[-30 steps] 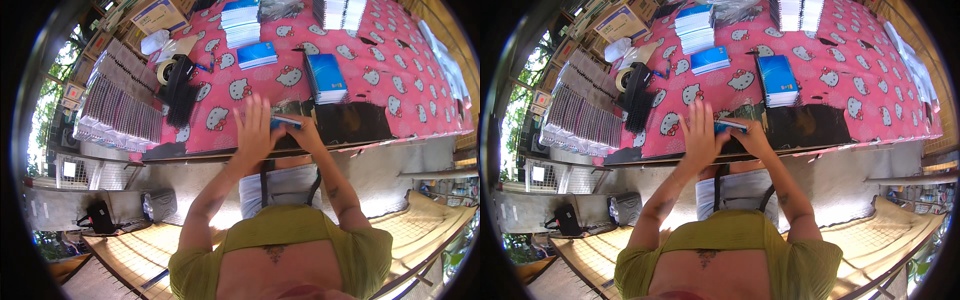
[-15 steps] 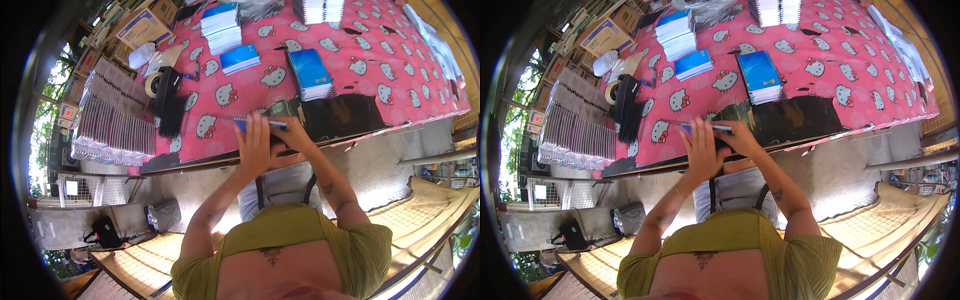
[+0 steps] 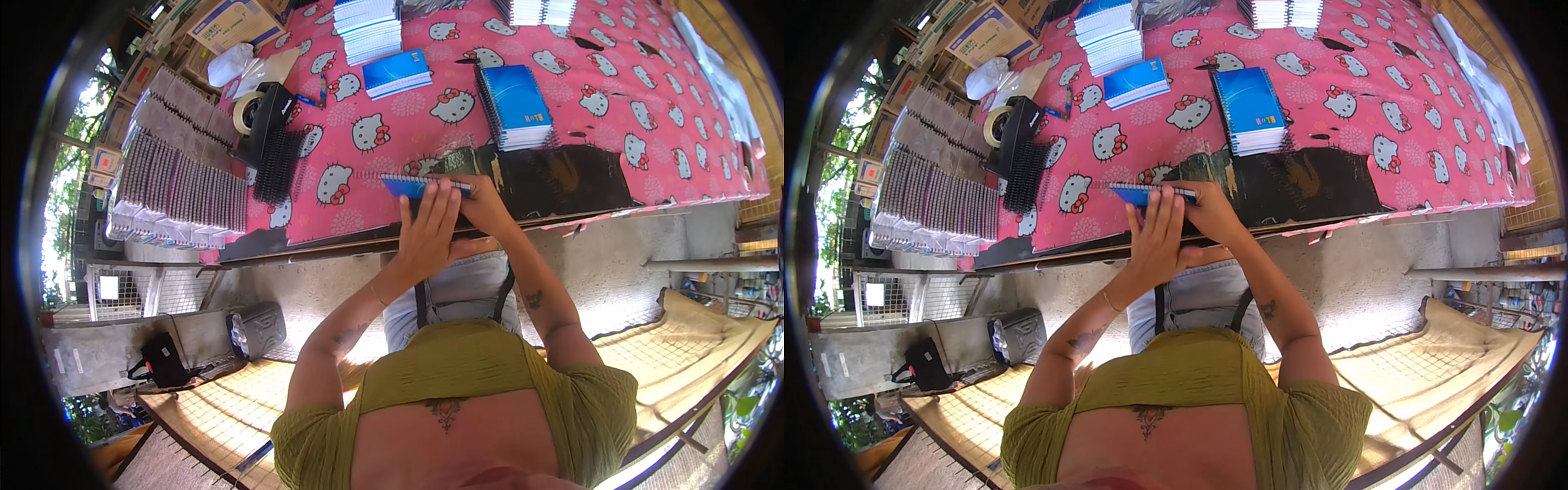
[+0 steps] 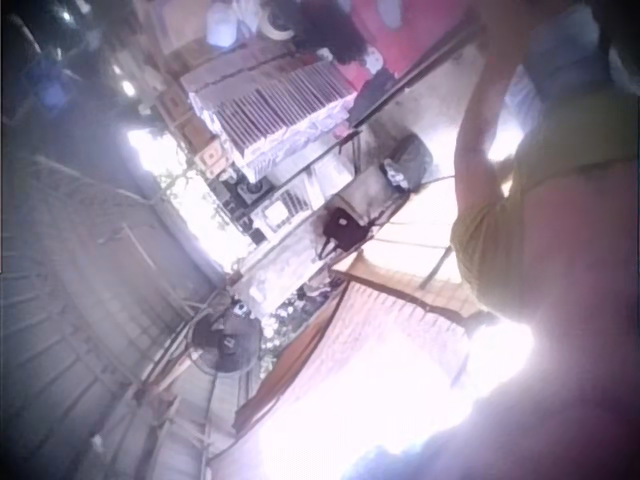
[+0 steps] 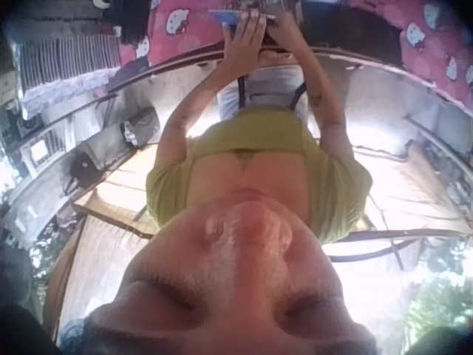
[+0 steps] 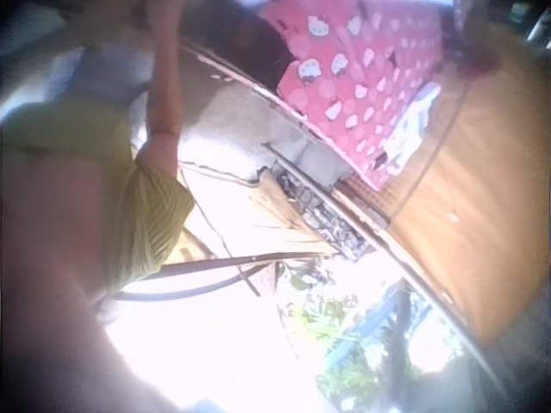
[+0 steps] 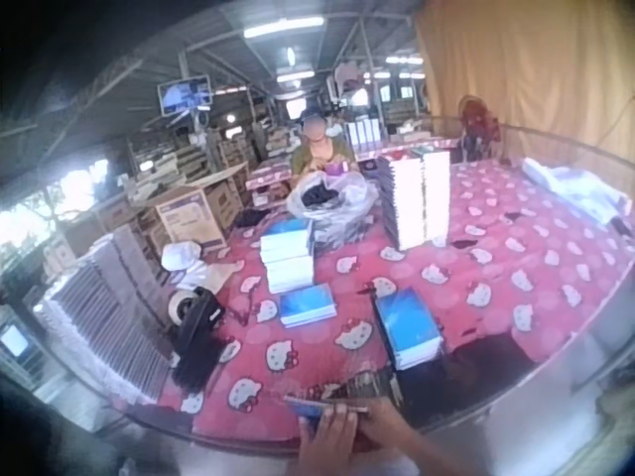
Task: The person organizes blue booklets by hand at a table, tapping them to align the edges and then stacking them into neat piles.
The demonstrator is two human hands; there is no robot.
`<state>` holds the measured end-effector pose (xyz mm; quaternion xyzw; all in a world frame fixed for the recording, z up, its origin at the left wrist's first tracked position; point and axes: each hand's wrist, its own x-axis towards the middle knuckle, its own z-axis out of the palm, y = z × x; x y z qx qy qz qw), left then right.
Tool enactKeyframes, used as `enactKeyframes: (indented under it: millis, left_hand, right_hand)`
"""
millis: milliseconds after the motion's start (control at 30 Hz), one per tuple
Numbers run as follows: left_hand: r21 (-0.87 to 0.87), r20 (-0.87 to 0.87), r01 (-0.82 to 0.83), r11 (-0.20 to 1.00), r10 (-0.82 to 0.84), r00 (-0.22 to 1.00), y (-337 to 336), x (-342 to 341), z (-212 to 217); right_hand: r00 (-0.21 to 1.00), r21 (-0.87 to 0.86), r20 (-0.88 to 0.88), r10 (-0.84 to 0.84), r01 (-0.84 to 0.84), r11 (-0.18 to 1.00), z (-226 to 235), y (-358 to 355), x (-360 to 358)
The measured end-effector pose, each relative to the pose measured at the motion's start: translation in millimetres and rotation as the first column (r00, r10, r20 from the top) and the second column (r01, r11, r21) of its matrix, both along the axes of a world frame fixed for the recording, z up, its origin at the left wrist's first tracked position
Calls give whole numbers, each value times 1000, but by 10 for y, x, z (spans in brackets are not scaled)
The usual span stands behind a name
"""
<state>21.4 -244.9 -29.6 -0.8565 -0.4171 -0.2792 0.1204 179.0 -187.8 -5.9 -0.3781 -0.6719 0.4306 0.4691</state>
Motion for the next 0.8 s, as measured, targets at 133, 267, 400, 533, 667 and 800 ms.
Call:
enactKeyframes:
  millis: [133, 267, 400, 533, 667, 800]
  left_hand:
    - [-152, -63, -70, 986, 61, 996, 206, 31, 399]
    - [-46, -35, -75, 996, 74, 997, 12, -43, 305]
    - [-188, 171, 90, 978, -57, 984, 452, -135, 721]
    - [-119, 325, 145, 982, -100, 940, 433, -86, 710]
    - [-133, 360, 149, 980, -92, 929, 436, -59, 701]
    - [-120, 354, 136, 983, -85, 931, 436, -54, 717]
  right_hand:
    - [999, -60, 10, 30, -30, 998, -20, -16, 31]
    - [999, -59, 33, 18, -16, 998, -22, -14, 22]
    - [982, -154, 190, 23, 7, 988, 242, -76, 109]
    - [989, 19, 136, 53, -57, 998, 450, -118, 348]
    - [990, -166, 8, 137, -134, 977, 462, -20, 598]
    - [972, -140, 163, 169, -147, 979, 555, 65, 645]
